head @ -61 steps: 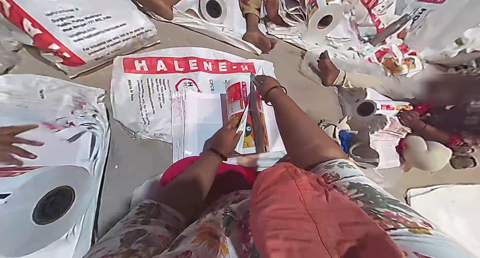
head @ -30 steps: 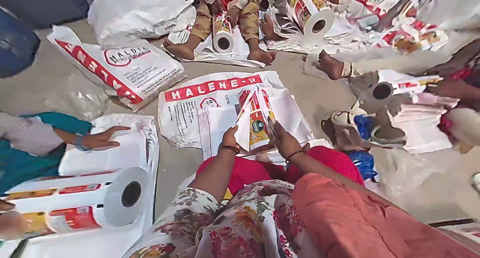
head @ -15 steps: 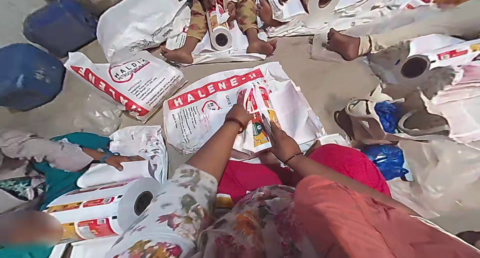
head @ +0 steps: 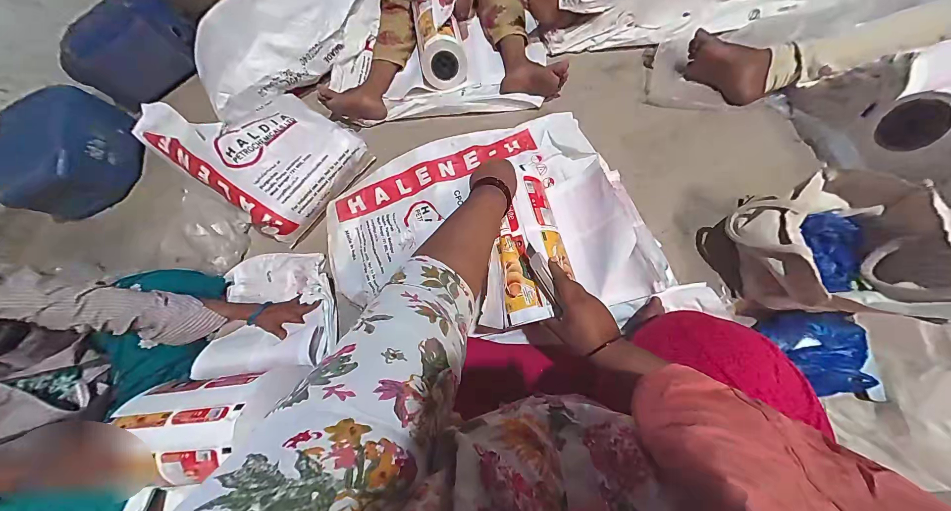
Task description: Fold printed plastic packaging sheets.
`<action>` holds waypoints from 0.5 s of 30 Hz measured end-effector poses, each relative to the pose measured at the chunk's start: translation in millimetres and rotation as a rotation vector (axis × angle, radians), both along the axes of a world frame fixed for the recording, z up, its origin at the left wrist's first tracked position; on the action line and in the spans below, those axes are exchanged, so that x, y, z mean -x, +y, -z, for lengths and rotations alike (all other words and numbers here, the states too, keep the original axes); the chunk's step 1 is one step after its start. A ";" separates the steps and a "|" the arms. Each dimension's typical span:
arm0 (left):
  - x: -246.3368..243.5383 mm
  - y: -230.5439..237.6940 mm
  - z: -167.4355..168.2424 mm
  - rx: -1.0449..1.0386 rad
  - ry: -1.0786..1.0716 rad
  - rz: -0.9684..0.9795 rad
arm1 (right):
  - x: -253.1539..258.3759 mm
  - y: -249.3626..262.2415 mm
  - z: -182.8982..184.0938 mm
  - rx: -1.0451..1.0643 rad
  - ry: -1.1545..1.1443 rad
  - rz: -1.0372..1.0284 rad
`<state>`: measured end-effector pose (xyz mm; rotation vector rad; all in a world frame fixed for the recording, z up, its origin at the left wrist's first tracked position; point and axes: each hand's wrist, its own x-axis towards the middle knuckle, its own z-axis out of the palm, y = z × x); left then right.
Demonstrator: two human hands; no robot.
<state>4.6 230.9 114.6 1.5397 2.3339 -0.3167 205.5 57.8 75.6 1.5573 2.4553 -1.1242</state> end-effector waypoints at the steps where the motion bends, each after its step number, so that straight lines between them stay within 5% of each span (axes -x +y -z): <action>1: 5.2 3.4 0.5 -0.023 0.001 -0.017 | -0.1 0.5 0.4 0.007 -0.001 -0.002; 6: 66.5 16.8 7.8 -0.122 -0.094 -0.139 | 0.7 1.0 -2.3 -0.001 -0.002 0.002; 9: 59.9 0.2 6.6 -0.210 -0.236 -0.205 | 2.7 -0.2 1.4 -0.036 0.004 -0.014; 15: 54.5 -115.7 8.7 -0.148 -0.367 -0.163 | 5.3 -7.1 -10.3 0.023 -0.025 0.006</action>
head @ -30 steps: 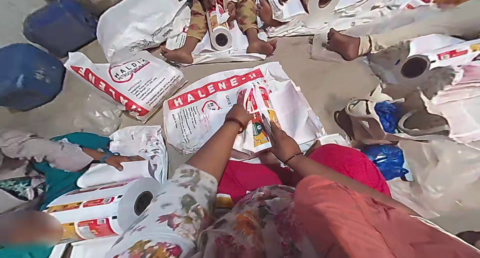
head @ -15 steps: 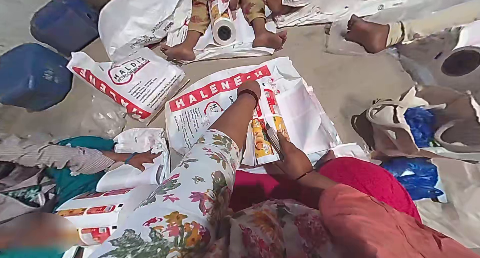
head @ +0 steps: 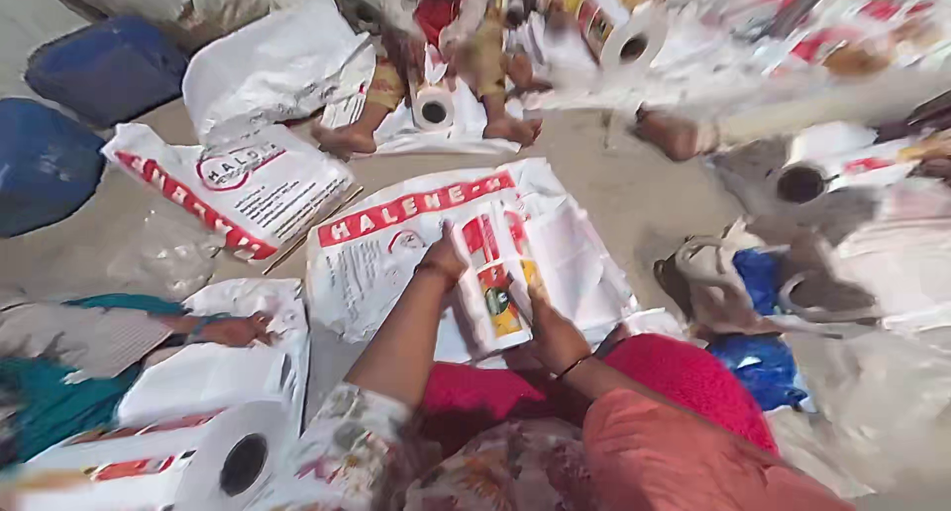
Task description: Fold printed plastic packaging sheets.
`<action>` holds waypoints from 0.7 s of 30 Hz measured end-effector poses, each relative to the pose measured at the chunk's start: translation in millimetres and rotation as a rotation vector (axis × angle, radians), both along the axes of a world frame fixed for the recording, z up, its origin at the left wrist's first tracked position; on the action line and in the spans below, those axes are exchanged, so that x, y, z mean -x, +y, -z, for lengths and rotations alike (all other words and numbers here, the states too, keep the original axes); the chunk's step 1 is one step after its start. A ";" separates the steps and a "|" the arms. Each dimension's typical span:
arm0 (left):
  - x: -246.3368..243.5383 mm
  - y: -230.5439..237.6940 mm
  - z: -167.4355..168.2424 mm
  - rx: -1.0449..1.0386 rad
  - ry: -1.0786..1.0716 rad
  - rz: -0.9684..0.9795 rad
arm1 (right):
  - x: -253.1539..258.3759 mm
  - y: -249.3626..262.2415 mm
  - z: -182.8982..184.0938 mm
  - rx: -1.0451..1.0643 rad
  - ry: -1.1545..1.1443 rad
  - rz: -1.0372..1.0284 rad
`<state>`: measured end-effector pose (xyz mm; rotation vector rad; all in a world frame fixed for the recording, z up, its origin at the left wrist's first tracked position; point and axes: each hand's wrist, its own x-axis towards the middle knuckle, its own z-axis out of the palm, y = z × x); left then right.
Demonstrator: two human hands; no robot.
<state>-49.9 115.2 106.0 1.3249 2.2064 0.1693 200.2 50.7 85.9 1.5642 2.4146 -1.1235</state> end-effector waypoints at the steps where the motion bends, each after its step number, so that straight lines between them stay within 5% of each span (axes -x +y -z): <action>1: 5.7 -18.1 -2.3 0.003 -0.013 0.010 | -0.5 0.2 -3.2 -0.022 -0.004 0.013; 7: 66.5 -88.3 48.4 0.056 0.051 -0.284 | 5.2 -2.7 6.5 -0.157 -0.018 0.027; 10: 55.6 -96.6 67.8 0.017 0.126 -0.344 | 3.6 -9.7 14.0 -0.213 -0.045 0.027; 13: -1.6 -88.3 40.9 -0.329 0.086 -0.144 | 1.1 -11.1 12.5 -0.234 -0.037 0.042; 16: -67.4 -97.7 44.9 -0.723 -0.379 0.047 | 1.2 -12.5 8.4 -0.229 -0.015 0.029; 18: -91.6 -114.9 68.6 -0.758 -0.504 0.104 | -0.2 -12.6 5.2 -0.211 -0.011 0.015; 21: -91.9 -139.0 92.4 -0.637 -0.262 0.309 | -8.5 -5.3 9.8 -0.172 0.055 -0.007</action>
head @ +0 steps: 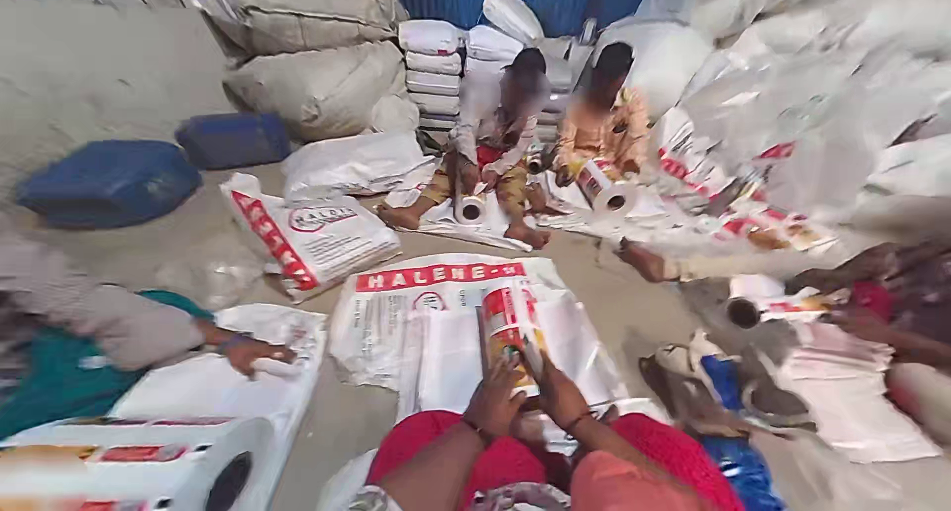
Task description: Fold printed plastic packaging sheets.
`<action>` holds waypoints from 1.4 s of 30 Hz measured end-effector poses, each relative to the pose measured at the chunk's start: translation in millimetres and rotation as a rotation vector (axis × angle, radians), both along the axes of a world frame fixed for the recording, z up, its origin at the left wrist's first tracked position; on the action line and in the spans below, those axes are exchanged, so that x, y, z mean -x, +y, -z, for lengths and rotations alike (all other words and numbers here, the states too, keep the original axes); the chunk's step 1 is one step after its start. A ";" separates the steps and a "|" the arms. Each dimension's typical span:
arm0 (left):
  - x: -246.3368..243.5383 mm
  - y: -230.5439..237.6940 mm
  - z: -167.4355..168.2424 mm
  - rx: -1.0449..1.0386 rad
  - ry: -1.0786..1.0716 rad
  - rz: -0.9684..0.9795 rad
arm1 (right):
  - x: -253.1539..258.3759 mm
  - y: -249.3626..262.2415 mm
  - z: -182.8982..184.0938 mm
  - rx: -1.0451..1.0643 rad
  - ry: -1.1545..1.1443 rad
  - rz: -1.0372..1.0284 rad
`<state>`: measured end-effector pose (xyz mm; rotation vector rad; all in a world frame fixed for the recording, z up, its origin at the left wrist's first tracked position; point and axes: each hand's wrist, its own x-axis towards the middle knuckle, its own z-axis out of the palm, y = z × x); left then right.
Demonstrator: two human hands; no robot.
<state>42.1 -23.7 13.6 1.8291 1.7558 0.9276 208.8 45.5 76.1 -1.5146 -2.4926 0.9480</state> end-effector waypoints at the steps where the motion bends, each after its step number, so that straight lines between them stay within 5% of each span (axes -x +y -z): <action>1: 1.9 -5.7 1.2 0.046 0.097 0.037 | -5.6 -0.7 9.0 0.021 0.084 0.008; 5: 11.1 2.7 -8.7 0.136 0.291 0.018 | -11.1 7.7 11.8 -0.033 0.501 0.269; 9: -3.7 35.7 -31.3 0.238 0.493 0.131 | -35.5 30.5 11.7 0.034 0.478 0.505; 16: 39.0 77.3 -47.5 0.156 0.636 0.439 | -21.7 31.9 26.6 0.139 0.274 0.387; 24: 60.9 81.6 -53.3 0.215 0.743 0.449 | -16.4 35.3 27.0 0.248 0.345 0.398; 35: -5.0 104.7 -49.7 0.310 0.724 0.480 | -29.1 28.4 29.4 0.231 0.511 0.473; 42: -19.7 116.8 -59.4 0.289 0.794 0.520 | -21.0 38.8 -11.3 0.144 0.039 0.323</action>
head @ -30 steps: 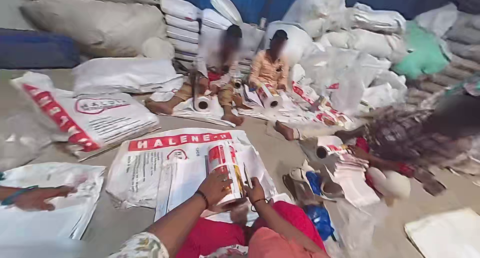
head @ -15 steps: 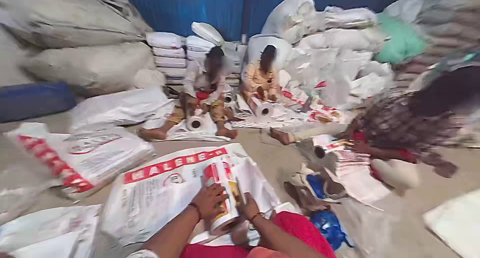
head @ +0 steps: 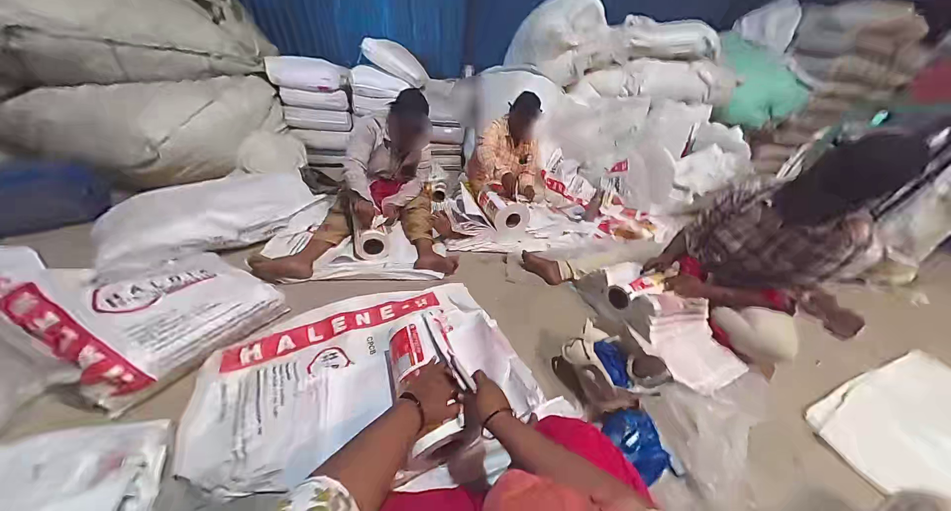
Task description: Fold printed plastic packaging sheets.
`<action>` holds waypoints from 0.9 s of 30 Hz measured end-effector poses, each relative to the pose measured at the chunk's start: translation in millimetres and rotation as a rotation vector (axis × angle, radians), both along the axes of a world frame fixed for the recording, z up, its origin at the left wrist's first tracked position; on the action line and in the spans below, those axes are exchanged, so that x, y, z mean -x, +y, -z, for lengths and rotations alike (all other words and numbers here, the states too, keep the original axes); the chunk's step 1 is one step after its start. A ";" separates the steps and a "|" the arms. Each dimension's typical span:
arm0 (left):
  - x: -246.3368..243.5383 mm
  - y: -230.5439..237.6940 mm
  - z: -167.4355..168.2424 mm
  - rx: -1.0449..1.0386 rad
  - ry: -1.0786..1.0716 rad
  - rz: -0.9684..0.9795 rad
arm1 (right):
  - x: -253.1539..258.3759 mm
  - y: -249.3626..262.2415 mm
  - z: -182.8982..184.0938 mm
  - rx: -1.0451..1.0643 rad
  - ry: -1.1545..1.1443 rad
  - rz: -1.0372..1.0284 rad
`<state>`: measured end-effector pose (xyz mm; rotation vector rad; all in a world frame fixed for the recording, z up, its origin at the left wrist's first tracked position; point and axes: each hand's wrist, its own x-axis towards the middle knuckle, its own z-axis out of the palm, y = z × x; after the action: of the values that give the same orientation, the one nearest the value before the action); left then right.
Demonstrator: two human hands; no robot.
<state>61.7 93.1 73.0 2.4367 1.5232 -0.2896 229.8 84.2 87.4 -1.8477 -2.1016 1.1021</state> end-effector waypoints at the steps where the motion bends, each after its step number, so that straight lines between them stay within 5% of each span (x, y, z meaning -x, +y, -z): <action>1: 0.2 -0.1 -2.9 0.025 0.036 -0.031 | 5.0 4.1 -5.3 -0.004 -0.015 -0.045; 4: -11.8 8.4 -26.6 0.136 0.143 -0.156 | 10.8 22.4 -24.8 -0.077 -0.072 -0.159; 12: -18.4 23.6 12.0 0.056 0.065 -0.131 | -38.4 93.8 1.3 -0.024 -0.191 0.017; 17: -25.4 25.9 4.4 0.084 0.117 -0.145 | -14.0 79.5 -18.6 -0.151 0.153 -0.060; 21: -34.4 26.8 -0.1 0.096 0.122 -0.215 | 4.8 83.9 25.3 0.120 0.520 -0.037; 27: -11.7 23.2 16.6 0.033 0.044 -0.163 | -38.1 114.9 96.3 0.429 0.406 0.186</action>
<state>73.4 116.3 56.4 2.2781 1.7101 -0.3354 267.8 199.2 -8.9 -1.7335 -1.5236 1.8008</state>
